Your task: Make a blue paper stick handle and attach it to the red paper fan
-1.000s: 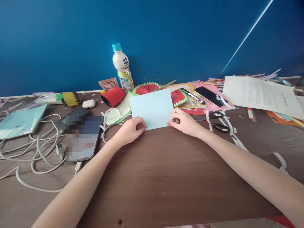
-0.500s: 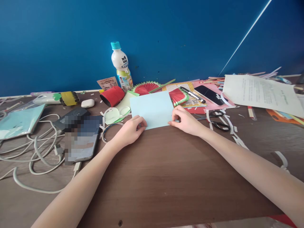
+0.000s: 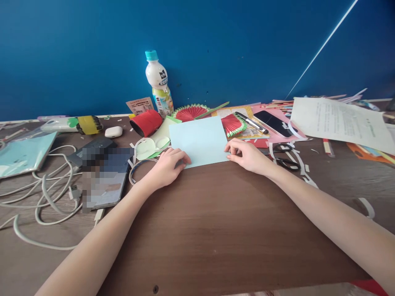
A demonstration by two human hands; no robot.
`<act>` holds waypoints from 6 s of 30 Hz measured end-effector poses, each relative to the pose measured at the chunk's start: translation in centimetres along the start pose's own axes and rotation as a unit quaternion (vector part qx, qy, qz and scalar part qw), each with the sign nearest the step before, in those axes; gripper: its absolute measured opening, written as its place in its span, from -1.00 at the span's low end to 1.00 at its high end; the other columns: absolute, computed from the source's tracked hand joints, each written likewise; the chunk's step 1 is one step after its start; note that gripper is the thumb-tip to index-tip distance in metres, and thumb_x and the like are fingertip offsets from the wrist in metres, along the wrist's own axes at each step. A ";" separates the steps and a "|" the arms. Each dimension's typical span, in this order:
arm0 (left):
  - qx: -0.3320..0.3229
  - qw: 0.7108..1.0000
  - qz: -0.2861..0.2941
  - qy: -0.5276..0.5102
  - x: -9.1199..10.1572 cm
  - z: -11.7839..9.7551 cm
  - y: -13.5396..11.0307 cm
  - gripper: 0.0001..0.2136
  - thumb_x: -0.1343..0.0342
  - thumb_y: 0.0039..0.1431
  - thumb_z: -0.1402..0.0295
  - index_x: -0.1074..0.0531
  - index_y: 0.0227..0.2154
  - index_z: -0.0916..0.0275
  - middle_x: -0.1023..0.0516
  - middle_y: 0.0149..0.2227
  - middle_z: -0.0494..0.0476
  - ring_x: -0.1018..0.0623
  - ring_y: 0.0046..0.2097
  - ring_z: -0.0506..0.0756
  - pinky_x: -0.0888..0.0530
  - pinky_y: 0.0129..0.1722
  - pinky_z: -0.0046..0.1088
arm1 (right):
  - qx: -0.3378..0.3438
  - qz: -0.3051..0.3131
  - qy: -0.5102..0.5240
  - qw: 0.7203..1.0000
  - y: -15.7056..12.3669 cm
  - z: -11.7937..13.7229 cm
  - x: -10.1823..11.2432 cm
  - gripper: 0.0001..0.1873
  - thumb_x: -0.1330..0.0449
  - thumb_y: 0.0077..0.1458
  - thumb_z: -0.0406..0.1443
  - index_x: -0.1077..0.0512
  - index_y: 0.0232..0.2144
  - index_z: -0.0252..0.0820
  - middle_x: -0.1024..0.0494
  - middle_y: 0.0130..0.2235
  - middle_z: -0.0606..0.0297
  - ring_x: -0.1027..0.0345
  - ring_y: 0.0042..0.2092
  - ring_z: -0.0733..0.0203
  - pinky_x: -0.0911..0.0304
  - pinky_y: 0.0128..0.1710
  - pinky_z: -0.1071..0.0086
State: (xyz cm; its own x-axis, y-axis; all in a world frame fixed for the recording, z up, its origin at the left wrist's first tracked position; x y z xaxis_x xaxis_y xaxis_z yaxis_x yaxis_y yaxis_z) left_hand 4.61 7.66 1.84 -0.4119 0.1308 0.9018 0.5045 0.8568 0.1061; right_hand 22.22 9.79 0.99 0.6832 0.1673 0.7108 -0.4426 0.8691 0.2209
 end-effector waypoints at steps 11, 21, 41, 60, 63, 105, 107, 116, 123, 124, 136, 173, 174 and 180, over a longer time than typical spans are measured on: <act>-0.129 0.973 -0.020 0.189 -1.0 -4.3 -1.4 -0.48 0.21 0.01 0.71 -0.35 -0.07 0.07 -0.42 -0.07 0.11 -0.36 -0.08 0.15 -0.26 -0.13 -0.25 | 0.024 -0.012 -0.007 1.000 -0.2 0.3 0.0 -0.77 -0.08 -0.03 -0.38 -0.08 -0.62 -0.15 -0.37 -0.26 0.24 -0.28 -0.21 0.18 -0.18 -0.25 0.27; -0.040 0.957 -0.014 0.286 -3.4 -6.6 -1.5 -0.69 0.16 0.05 0.61 -0.38 -0.19 0.34 -0.44 -0.24 0.22 -0.43 -0.28 0.11 -0.36 -0.48 -0.41 | 0.112 -0.054 -0.160 0.979 -0.5 3.6 -0.2 -0.84 -0.01 -0.06 -0.50 -0.19 -0.51 -0.15 -0.42 -0.30 0.17 -0.27 -0.21 0.07 -0.19 -0.21 0.16; -0.003 0.960 -0.035 0.279 -3.3 -6.4 -1.9 -0.71 0.13 0.08 0.55 -0.34 -0.14 0.35 -0.44 -0.25 0.16 -0.43 -0.22 0.09 -0.43 -0.45 -0.46 | 0.132 -0.063 -0.317 0.937 -2.9 7.7 -3.6 -0.59 0.09 0.01 -0.46 -0.46 -0.16 -0.31 -0.54 -0.13 0.14 -0.46 -0.14 0.16 -0.36 -0.21 0.32; 0.114 0.925 -0.070 0.355 -1.1 -4.2 -2.7 -0.78 0.24 0.18 0.47 -0.31 -0.42 0.29 -0.32 -0.35 0.22 -0.36 -0.31 0.12 -0.18 -0.64 -0.48 | 0.032 -0.185 -0.380 0.906 -3.2 5.0 0.7 -0.73 0.04 -0.13 -0.41 -0.44 -0.65 -0.18 -0.43 -0.69 0.35 -0.16 -0.65 0.32 0.16 -0.60 0.44; 0.117 0.922 -0.070 0.363 -1.0 -3.9 -2.7 -0.80 0.21 0.19 0.45 -0.30 -0.41 0.28 -0.31 -0.35 0.21 -0.35 -0.33 0.12 -0.12 -0.66 -0.49 | 0.050 -0.211 -0.397 0.892 -3.3 5.2 1.2 -0.74 0.02 -0.15 -0.42 -0.38 -0.72 -0.19 -0.38 -0.73 0.36 -0.10 -0.65 0.32 0.14 -0.58 0.44; 0.088 0.976 -0.106 0.167 -0.2 -1.2 -1.0 -0.83 0.18 0.18 0.52 -0.30 -0.36 0.23 -0.40 -0.32 0.12 -0.36 -0.27 0.10 -0.31 -0.29 -0.40 | 0.002 -0.061 -0.129 0.990 -0.5 1.7 -0.9 -0.83 -0.05 0.10 -0.30 -0.21 -0.53 -0.16 -0.29 -0.32 0.24 -0.21 -0.24 0.18 -0.17 -0.20 0.29; 0.092 0.976 -0.104 0.169 -0.3 -1.1 -0.9 -0.83 0.18 0.18 0.52 -0.30 -0.36 0.24 -0.39 -0.32 0.12 -0.36 -0.26 0.10 -0.31 -0.28 -0.39 | -0.018 -0.057 -0.109 0.992 -0.4 1.4 -1.0 -0.81 -0.07 0.08 -0.29 -0.19 -0.55 -0.16 -0.26 -0.32 0.26 -0.22 -0.23 0.20 -0.18 -0.19 0.29; 0.104 0.963 -0.102 0.227 -0.3 -1.3 -0.8 -0.81 0.18 0.17 0.50 -0.34 -0.34 0.22 -0.40 -0.32 0.15 -0.34 -0.27 0.13 -0.28 -0.29 -0.34 | -0.053 -0.057 -0.082 0.994 -0.3 0.8 -0.8 -0.78 -0.11 0.03 -0.27 -0.13 -0.56 -0.15 -0.21 -0.33 0.31 -0.21 -0.33 0.27 -0.18 -0.29 0.34; -0.059 0.952 -0.086 0.286 -1.2 -4.5 -0.8 -0.63 0.17 -0.03 0.72 -0.38 -0.31 0.17 -0.42 -0.22 0.14 -0.34 -0.18 0.14 -0.27 -0.22 -0.30 | -0.033 -0.066 -0.070 0.995 -0.3 0.6 -0.9 -0.79 -0.11 0.02 -0.27 -0.12 -0.51 -0.13 -0.21 -0.34 0.31 -0.20 -0.28 0.23 -0.16 -0.29 0.33; -0.067 0.952 -0.068 0.290 -1.6 -4.8 -0.8 -0.65 0.17 -0.02 0.72 -0.39 -0.34 0.19 -0.42 -0.24 0.14 -0.35 -0.21 0.13 -0.28 -0.24 -0.32 | -0.031 -0.067 -0.070 0.995 -0.3 0.7 -0.9 -0.79 -0.11 0.02 -0.27 -0.12 -0.52 -0.13 -0.21 -0.34 0.31 -0.20 -0.29 0.22 -0.16 -0.30 0.33; 0.035 0.960 -0.033 0.275 -2.9 -6.4 -1.4 -0.60 0.19 0.16 0.37 -0.23 0.07 0.23 -0.37 -0.22 0.24 -0.35 -0.18 0.17 -0.39 -0.47 -0.42 | 0.065 -0.097 -0.191 0.975 -0.8 3.6 -1.0 -0.96 -0.05 0.07 -0.39 -0.26 -0.37 -0.17 -0.37 -0.28 0.19 -0.20 -0.22 0.12 -0.13 -0.22 0.28; 0.160 0.933 0.067 0.314 -1.1 -4.2 -1.3 -0.65 0.25 0.11 0.59 -0.49 -0.33 0.45 -0.55 -0.47 0.38 -0.57 -0.39 0.21 -0.40 -0.48 -0.38 | 0.139 -0.082 -0.299 0.941 -2.9 7.5 -3.7 -0.59 0.06 0.03 -0.49 -0.43 -0.11 -0.34 -0.54 -0.12 0.14 -0.44 -0.10 0.16 -0.39 -0.20 0.33; 0.160 0.931 0.078 0.318 -1.2 -4.3 -1.5 -0.64 0.25 0.10 0.62 -0.48 -0.27 0.47 -0.56 -0.40 0.42 -0.57 -0.36 0.21 -0.40 -0.48 -0.40 | 0.139 -0.085 -0.296 0.941 -2.9 7.5 -3.7 -0.59 0.06 0.03 -0.49 -0.43 -0.11 -0.33 -0.54 -0.12 0.15 -0.44 -0.10 0.16 -0.39 -0.21 0.33; 0.161 0.896 0.107 0.399 -2.5 -4.8 -2.2 -0.55 0.24 0.08 0.66 -0.21 0.07 0.64 -0.34 0.03 0.59 -0.43 0.02 0.32 -0.40 -0.10 -0.19 | 0.140 -0.099 -0.282 0.944 -2.8 7.4 -3.7 -0.61 0.05 0.02 -0.48 -0.44 -0.13 -0.30 -0.55 -0.14 0.17 -0.44 -0.10 0.17 -0.38 -0.18 0.33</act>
State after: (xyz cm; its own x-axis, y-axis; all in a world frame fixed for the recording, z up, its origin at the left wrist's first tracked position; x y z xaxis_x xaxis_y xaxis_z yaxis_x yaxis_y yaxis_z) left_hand 8.16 3.07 1.34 0.4063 0.0219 0.9135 0.2087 0.9711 -0.1161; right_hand 16.66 3.29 2.67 0.3861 -0.3287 0.8619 -0.5290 0.6866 0.4988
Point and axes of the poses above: each hand's wrist, its own y-axis towards the middle knuckle, its own x-axis out of the back of the hand, z = x × y, the point moved 10 cm from there along y, towards the middle knuckle
